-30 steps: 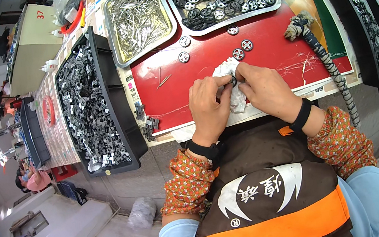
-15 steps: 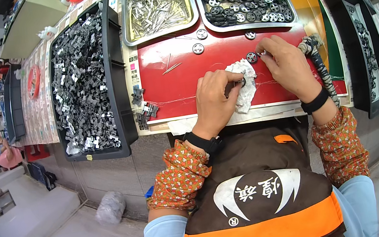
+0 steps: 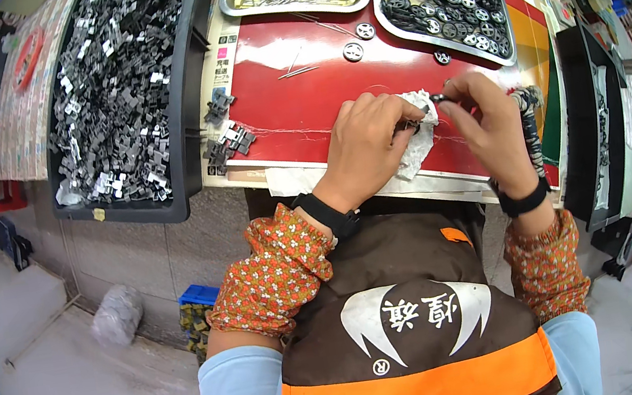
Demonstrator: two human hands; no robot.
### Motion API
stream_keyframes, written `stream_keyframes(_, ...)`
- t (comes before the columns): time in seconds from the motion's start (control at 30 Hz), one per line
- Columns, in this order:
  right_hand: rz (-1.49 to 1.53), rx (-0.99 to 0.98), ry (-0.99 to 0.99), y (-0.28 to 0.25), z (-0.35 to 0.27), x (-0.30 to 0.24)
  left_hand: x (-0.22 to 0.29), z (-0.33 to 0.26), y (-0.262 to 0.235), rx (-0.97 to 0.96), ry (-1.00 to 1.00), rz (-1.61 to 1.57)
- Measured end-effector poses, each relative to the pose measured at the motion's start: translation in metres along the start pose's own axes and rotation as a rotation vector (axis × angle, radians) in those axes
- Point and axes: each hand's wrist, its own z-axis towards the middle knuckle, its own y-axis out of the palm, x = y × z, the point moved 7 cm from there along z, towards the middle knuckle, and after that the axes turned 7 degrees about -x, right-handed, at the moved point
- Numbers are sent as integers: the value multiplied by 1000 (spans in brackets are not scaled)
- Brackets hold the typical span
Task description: Assembling and securing small plastic and metal components using an electric screwdriver.
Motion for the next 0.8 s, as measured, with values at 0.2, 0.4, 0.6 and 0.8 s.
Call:
stream_keyframes(0.2,-125,71,-157,21,-24,-21,-2,-3,3,40,29,-33)
stream_keyframes(0.4,-290,92,-211,29,-32,-28,-3,-4,4,56,34,-51)
stream_keyframes(0.6,-211,125,-134,28,-32,-19,-7,-5,5,79,39,-48)
stream_keyframes(0.8,-176,122,-95,30,-31,-18,-8,-6,3,87,29,-49)
